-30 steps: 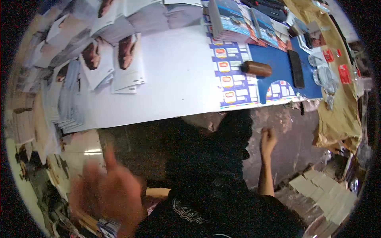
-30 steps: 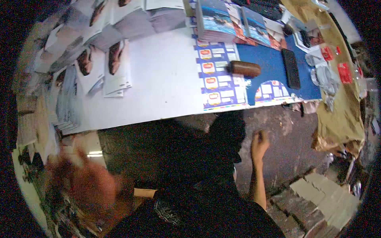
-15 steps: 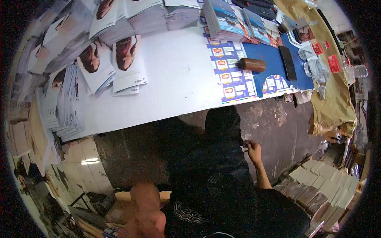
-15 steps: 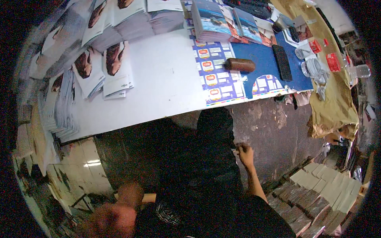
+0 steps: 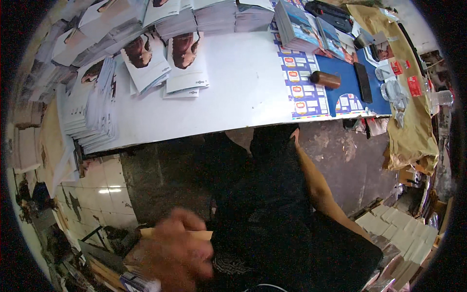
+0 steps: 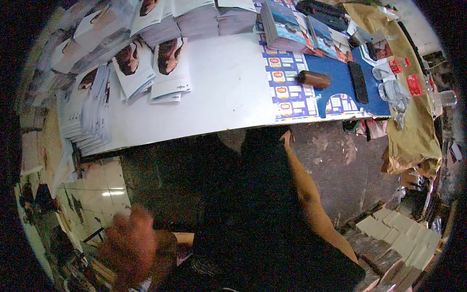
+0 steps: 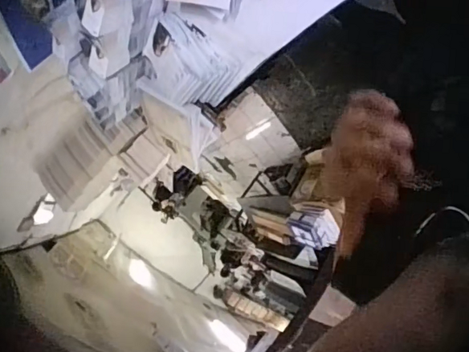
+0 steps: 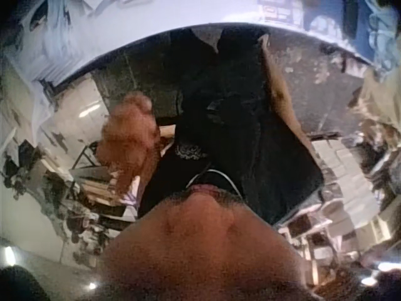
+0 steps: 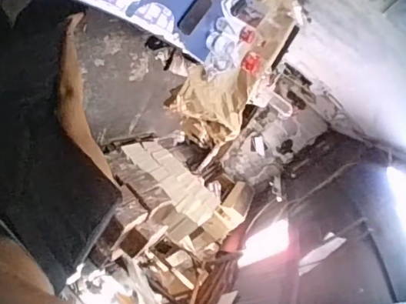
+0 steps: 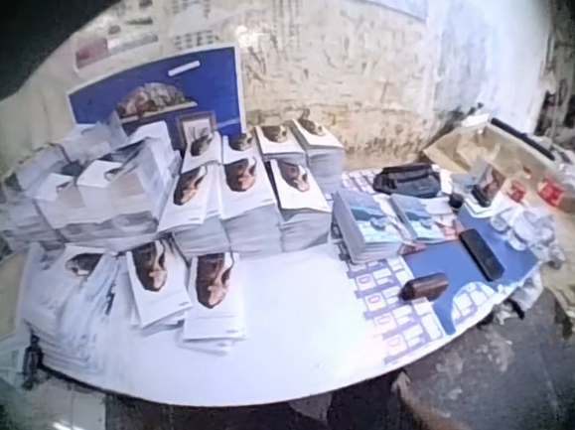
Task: The person sorts pamphlets on a table by picking up an item from one stack, checking it, and placing it onto another stack.
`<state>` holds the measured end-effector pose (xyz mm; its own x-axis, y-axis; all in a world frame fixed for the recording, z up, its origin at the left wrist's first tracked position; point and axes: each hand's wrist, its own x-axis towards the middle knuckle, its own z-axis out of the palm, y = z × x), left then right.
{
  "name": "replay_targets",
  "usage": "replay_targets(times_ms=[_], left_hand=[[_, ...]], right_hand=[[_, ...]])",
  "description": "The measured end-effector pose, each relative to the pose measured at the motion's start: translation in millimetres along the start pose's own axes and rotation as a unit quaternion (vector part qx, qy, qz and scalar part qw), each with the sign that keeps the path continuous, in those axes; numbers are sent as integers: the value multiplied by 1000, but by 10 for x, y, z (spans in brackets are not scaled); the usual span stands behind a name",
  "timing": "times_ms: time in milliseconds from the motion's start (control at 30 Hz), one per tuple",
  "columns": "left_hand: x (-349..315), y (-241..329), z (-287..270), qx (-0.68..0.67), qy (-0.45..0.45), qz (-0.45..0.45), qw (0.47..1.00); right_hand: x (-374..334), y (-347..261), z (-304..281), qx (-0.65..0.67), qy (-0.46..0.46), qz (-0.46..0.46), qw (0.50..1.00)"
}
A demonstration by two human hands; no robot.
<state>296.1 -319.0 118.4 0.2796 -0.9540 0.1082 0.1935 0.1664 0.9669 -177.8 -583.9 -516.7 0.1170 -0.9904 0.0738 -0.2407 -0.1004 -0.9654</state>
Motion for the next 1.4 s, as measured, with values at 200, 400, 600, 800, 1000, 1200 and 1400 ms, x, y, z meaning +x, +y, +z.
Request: replay_targets(times_ms=[200,400,600,800,1000,1200,1400], left_hand=[[-53,-1706,-747,371,134,-178,901],[-1307,-4422,-1576,417,-193,-484,745],[-1605,-5370,-1472,238,106,-401,879],[-1380,-5064,-1415,333,8,-475,815],[-1082,-4473,-1144,390,-21,-496,776],[-464,-4024,-643,400,-34,-461,791],[-33,-3828,-446,390,-25,-435,811]], right_hand=[[4,-185,375,-101,2,74,992],[34,-800,218,-287,-16,192,938],[-453,-1995,-55,-255,-103,208,939],[-750,-3155,-852,-175,-56,217,959],[-7,-3848,-861,-11,303,-56,951],[976,-4271,-438,-39,215,-199,955],[1418,-4388,-511,-144,147,-212,955]])
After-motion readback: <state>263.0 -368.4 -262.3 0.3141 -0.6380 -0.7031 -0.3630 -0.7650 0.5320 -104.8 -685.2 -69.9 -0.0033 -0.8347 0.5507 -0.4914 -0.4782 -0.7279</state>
